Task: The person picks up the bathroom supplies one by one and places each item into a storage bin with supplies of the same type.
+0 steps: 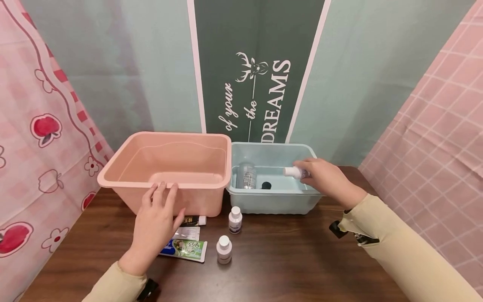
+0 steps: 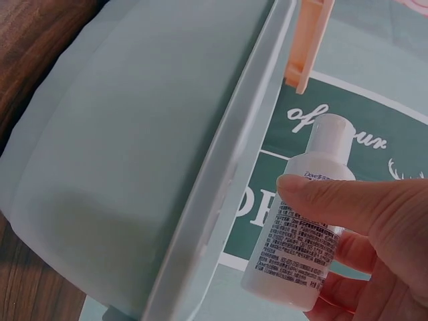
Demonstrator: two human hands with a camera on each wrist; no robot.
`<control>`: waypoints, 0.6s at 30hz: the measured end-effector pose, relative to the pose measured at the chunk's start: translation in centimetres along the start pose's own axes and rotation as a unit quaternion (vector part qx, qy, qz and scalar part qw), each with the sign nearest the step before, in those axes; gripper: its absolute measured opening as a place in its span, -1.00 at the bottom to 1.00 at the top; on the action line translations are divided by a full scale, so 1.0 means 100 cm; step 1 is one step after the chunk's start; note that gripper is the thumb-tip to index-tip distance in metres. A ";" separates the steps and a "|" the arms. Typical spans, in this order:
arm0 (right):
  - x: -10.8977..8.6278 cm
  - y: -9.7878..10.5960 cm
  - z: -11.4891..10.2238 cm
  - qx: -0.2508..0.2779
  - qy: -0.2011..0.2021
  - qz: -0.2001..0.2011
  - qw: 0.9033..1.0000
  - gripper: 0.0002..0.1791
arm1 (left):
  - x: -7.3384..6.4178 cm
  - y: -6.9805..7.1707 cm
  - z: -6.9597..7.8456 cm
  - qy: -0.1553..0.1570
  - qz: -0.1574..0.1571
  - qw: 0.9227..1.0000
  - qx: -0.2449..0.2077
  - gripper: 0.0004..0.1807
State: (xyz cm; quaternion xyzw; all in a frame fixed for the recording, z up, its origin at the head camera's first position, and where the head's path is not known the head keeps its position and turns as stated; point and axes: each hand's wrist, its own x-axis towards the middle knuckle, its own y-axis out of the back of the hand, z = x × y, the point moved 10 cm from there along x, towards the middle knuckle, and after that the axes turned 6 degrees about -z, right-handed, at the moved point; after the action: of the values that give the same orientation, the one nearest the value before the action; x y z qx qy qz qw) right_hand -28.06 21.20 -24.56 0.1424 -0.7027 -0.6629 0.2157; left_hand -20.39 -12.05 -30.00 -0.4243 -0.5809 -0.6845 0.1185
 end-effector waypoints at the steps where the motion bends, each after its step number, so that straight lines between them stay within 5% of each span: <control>1: 0.001 0.000 0.000 -0.001 0.000 0.000 1.000 -0.53 | 0.000 0.000 0.000 -0.001 -0.002 1.000 0.001 -0.35; 18: 0.003 0.012 0.007 0.002 -0.003 0.004 1.000 -0.52 | 0.001 -0.002 -0.001 0.004 -0.018 1.000 0.004 -0.30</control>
State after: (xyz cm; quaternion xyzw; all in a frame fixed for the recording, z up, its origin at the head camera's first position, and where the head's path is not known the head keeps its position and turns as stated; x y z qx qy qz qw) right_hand -28.56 21.76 -23.40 0.1383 -0.7053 -0.6610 0.2157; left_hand -20.64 -12.09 -30.12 -0.4105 -0.5909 -0.6857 0.1100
